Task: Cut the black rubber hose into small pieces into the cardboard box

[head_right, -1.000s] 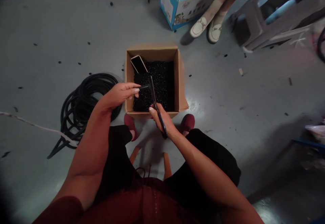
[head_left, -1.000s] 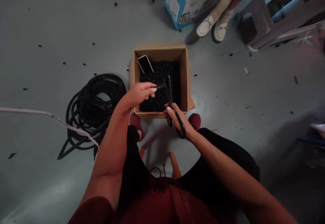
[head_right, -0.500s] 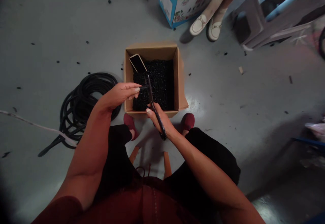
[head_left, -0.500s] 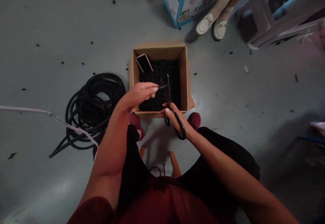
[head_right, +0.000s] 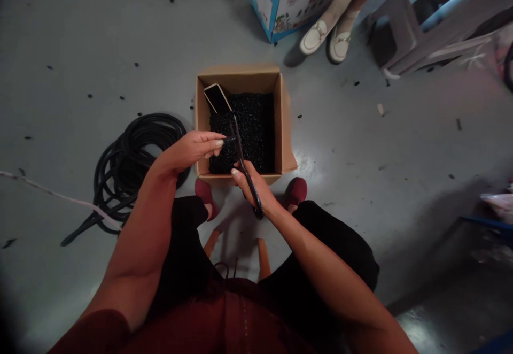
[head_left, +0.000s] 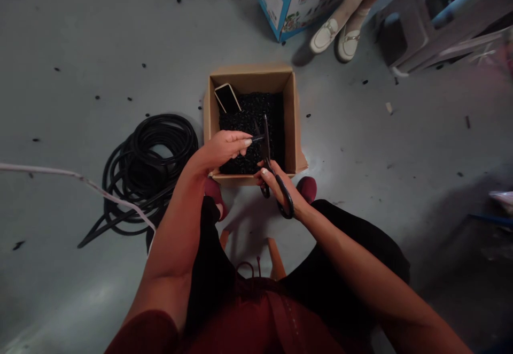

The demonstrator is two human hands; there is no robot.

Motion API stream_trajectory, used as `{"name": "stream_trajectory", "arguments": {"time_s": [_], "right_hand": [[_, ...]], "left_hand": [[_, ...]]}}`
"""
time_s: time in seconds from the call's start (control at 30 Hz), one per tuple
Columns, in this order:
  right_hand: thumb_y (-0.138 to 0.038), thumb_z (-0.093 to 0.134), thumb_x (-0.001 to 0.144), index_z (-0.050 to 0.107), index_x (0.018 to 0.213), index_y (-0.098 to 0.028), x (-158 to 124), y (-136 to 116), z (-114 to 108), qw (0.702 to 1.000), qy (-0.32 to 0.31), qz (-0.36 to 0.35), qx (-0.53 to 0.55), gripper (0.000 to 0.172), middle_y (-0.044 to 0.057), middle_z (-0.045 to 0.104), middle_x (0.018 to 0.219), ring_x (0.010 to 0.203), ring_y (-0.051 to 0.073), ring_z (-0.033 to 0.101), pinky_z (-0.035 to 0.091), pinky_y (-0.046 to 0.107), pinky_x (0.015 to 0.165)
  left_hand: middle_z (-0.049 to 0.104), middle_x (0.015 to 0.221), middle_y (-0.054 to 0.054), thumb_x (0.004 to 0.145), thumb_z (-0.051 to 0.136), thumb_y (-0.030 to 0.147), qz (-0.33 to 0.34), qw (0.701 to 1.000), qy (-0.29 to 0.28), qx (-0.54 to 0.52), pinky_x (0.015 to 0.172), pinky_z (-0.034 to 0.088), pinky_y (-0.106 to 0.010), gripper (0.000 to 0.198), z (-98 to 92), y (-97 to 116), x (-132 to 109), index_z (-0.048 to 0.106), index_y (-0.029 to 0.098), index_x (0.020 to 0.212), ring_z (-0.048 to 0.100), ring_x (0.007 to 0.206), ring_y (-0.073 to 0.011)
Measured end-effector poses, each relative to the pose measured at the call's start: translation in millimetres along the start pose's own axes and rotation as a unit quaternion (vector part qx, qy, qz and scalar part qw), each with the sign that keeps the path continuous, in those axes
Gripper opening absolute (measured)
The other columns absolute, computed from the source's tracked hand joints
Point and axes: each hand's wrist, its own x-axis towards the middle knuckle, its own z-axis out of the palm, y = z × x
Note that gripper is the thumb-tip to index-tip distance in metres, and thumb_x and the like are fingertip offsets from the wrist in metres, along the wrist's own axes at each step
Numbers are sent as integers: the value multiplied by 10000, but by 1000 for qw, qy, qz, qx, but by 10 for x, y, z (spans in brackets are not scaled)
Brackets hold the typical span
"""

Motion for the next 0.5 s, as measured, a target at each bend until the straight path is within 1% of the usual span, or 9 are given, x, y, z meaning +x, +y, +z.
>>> {"name": "stream_trajectory", "arguments": {"time_s": [0.1,0.23,0.3,0.37,0.5], "right_hand": [[-669,558,933,553,1212,-238,3,1,-19,1000,2,1,-7,513,54,650,1015,896,201,616,520,355,825],[-639,560,950,550,1225,-240,-20,-67,-49,1000,-7,7,-28,485,70,661,1071,973,216,628,518,371,891],[-627,548,960,545,1227,-234,-34,-106,-55,999,-10,5,-33,476,72,656,1075,968,214,623,516,375,897],[-630,531,967,545,1214,-230,-41,-123,-52,1000,-10,1,-30,470,61,644,1044,920,200,609,515,368,871],[-676,497,972,551,1146,-237,-31,-80,-32,1000,-12,10,-4,475,28,604,919,809,181,572,511,342,755]], "left_hand": [[685,765,-32,903,579,371,2,1000,-9,24,648,446,-257,401,12,2,8,763,110,1144,534,653,-122],[693,769,-35,900,568,344,15,998,-25,64,718,481,-270,352,20,-5,25,778,121,1072,585,723,-142],[691,769,-35,904,558,335,18,997,-30,74,722,481,-270,327,20,-9,31,780,129,1027,589,736,-145],[692,773,-36,909,555,334,21,996,-32,78,726,483,-269,320,19,-9,31,780,131,1013,593,745,-146],[704,787,-40,917,566,350,16,997,-33,72,731,488,-267,354,16,6,17,772,121,1093,602,750,-146]]}}
